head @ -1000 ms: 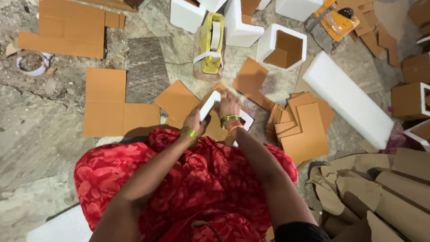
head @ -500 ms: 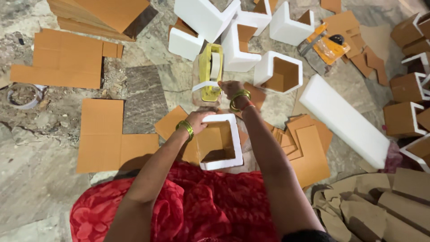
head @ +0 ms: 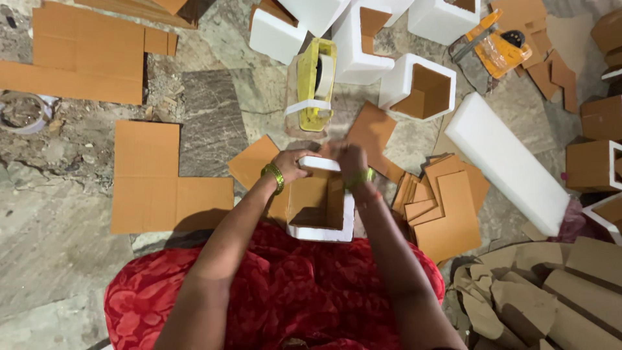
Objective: The person assembles cardboard packaging by hand, folding cardboard pieces and fitting them around white foam inserts.
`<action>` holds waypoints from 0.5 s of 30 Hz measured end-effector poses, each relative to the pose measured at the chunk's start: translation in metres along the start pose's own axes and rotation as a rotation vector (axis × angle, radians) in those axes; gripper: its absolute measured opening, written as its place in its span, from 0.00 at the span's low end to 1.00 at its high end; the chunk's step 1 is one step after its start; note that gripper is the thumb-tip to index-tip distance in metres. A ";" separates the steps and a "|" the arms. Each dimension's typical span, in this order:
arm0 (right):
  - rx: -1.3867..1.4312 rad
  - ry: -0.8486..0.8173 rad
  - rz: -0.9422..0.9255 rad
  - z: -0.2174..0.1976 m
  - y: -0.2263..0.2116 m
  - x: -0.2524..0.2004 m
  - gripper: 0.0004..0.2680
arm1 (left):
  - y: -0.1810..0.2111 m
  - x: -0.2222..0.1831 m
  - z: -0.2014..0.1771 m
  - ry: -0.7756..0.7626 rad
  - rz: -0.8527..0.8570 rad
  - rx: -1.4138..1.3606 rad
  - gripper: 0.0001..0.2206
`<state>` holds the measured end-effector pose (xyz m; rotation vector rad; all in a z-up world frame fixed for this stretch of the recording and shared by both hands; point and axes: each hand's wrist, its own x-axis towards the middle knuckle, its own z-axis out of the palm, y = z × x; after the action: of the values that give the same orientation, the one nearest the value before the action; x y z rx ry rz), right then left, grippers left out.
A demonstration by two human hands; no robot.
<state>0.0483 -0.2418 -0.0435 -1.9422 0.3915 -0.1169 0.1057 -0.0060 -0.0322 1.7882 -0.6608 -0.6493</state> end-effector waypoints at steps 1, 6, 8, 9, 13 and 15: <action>0.194 -0.075 0.213 0.002 0.007 -0.021 0.03 | -0.001 0.000 0.003 -0.001 -0.015 -0.040 0.27; 0.586 -0.150 0.628 0.025 -0.007 -0.110 0.04 | -0.007 0.004 0.011 0.029 0.030 0.057 0.26; 0.540 -0.170 0.662 0.032 -0.010 -0.113 0.04 | -0.012 0.005 0.014 0.045 0.060 0.028 0.26; 0.517 -0.181 0.678 0.034 -0.006 -0.112 0.03 | -0.013 0.005 0.017 0.049 0.055 0.061 0.26; 0.671 -0.208 0.942 0.040 0.034 -0.080 0.07 | -0.009 0.006 0.013 0.019 0.043 0.142 0.29; 0.379 -0.118 0.641 0.060 0.064 -0.081 0.03 | -0.008 -0.003 0.009 -0.058 0.038 0.115 0.30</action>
<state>-0.0263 -0.1846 -0.1172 -1.3712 0.8279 0.3183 0.0986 -0.0077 -0.0415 1.8640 -0.7838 -0.6506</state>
